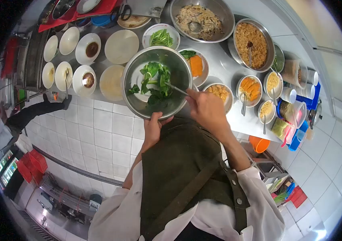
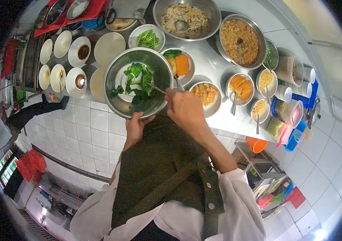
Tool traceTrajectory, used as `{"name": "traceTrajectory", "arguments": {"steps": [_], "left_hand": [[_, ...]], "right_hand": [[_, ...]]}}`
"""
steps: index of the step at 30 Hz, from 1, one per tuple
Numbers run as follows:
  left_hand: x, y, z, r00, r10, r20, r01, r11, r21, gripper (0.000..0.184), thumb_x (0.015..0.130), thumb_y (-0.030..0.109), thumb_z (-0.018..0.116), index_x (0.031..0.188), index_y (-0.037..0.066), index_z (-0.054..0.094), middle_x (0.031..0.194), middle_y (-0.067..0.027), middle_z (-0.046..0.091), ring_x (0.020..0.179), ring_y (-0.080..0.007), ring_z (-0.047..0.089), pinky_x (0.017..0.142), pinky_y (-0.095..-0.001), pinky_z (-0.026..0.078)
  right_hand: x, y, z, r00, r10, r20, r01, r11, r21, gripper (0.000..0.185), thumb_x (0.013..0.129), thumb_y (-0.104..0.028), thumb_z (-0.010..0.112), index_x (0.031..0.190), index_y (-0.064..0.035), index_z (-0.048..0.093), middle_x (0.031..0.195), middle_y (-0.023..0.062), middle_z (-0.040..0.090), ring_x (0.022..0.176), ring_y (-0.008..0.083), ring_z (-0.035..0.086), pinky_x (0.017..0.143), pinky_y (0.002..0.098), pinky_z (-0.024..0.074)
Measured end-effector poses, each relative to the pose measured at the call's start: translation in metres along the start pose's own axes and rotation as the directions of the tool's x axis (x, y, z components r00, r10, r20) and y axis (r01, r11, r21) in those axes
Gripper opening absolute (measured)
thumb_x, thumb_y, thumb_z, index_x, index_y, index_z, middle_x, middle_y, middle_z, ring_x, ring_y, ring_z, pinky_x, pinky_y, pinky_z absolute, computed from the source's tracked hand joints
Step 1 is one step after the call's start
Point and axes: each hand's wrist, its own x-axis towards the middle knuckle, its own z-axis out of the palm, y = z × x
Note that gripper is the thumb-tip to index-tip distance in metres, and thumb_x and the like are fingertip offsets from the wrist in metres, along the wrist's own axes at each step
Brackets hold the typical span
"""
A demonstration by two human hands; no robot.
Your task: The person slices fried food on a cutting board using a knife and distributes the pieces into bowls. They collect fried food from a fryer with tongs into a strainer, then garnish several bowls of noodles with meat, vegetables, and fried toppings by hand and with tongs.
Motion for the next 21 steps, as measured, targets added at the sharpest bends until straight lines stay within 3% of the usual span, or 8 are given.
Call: {"name": "traceTrajectory", "arguments": {"steps": [4,11,14,16,17,19,20,21], "left_hand": [[-0.005,-0.022,0.029,0.998,0.003,0.059,-0.007,0.998,0.064,0.042,0.089,0.008,0.049,0.126,-0.009,0.041,0.118,-0.0189,0.057,0.102,-0.0299,0.064,0.083,-0.0404,0.06],[-0.017,-0.084,0.107,0.994,0.056,0.093,-0.07,0.987,0.147,0.039,0.089,0.006,0.047,0.124,-0.01,0.041,0.115,-0.0191,0.058,0.098,-0.0284,0.065,0.081,-0.0385,0.061],[-0.017,-0.113,0.134,0.992,0.065,0.105,-0.077,0.99,0.121,0.039,0.089,0.006,0.048,0.124,-0.01,0.041,0.115,-0.0185,0.058,0.099,-0.0281,0.065,0.08,-0.038,0.061],[-0.023,-0.128,0.147,0.993,0.101,0.066,-0.104,0.993,0.054,0.037,0.089,0.006,0.048,0.122,-0.01,0.043,0.115,-0.018,0.059,0.1,-0.0277,0.065,0.08,-0.0377,0.062],[-0.026,-0.136,0.151,0.993,0.104,0.056,-0.107,0.993,0.053,0.037,0.089,0.006,0.048,0.122,-0.01,0.043,0.115,-0.018,0.059,0.1,-0.0277,0.065,0.08,-0.0377,0.062],[-0.03,-0.152,0.154,0.993,0.112,0.024,-0.112,0.994,0.012,0.035,0.089,0.007,0.048,0.12,-0.01,0.046,0.114,-0.0178,0.061,0.099,-0.0273,0.066,0.08,-0.0375,0.062],[-0.034,-0.158,0.156,0.993,0.115,0.013,-0.115,0.993,0.016,0.035,0.089,0.007,0.048,0.12,-0.01,0.046,0.114,-0.0178,0.061,0.099,-0.0273,0.066,0.08,-0.0375,0.062],[-0.037,-0.164,0.159,0.992,0.122,-0.011,-0.122,0.993,0.001,0.035,0.089,0.007,0.049,0.119,-0.01,0.047,0.113,-0.018,0.061,0.098,-0.0272,0.066,0.079,-0.0375,0.062]], "right_hand": [[-0.027,0.038,-0.034,0.997,-0.014,-0.073,0.02,0.997,0.08,0.023,0.088,-0.016,0.058,0.108,-0.0097,0.068,0.068,0.0161,0.064,0.065,0.0344,0.065,0.058,0.0448,0.0499],[-0.097,0.14,-0.127,0.99,-0.07,-0.122,0.083,0.991,0.106,0.025,0.087,-0.015,0.062,0.11,-0.0108,0.069,0.072,0.0139,0.064,0.063,0.0319,0.063,0.057,0.0423,0.0489],[-0.12,0.2,-0.17,0.98,-0.107,-0.166,0.11,0.994,0.009,0.026,0.085,-0.012,0.064,0.109,-0.0143,0.07,0.072,0.0113,0.062,0.063,0.0311,0.062,0.057,0.0425,0.0483],[-0.127,0.231,-0.193,0.995,-0.005,-0.096,-0.005,0.995,-0.097,0.028,0.084,-0.012,0.063,0.11,-0.0162,0.07,0.073,0.0116,0.062,0.063,0.0315,0.062,0.057,0.0427,0.0483],[-0.127,0.255,-0.196,0.996,-0.011,-0.089,0.003,0.996,-0.092,0.028,0.084,-0.012,0.063,0.11,-0.0162,0.07,0.073,0.0116,0.062,0.063,0.0315,0.062,0.057,0.0427,0.0483],[-0.12,0.309,-0.186,0.987,-0.118,-0.111,0.081,0.953,-0.291,0.029,0.082,-0.012,0.062,0.109,-0.0163,0.07,0.074,0.0123,0.063,0.064,0.0325,0.063,0.057,0.0431,0.0492],[-0.115,0.332,-0.177,0.987,-0.124,-0.107,0.089,0.955,-0.283,0.029,0.082,-0.012,0.062,0.109,-0.0163,0.07,0.074,0.0123,0.063,0.064,0.0325,0.063,0.057,0.0431,0.0492],[-0.108,0.354,-0.167,0.99,-0.125,-0.069,0.088,0.915,-0.393,0.029,0.08,-0.012,0.063,0.108,-0.0163,0.07,0.073,0.0125,0.063,0.065,0.0324,0.064,0.056,0.0433,0.0497]]}}
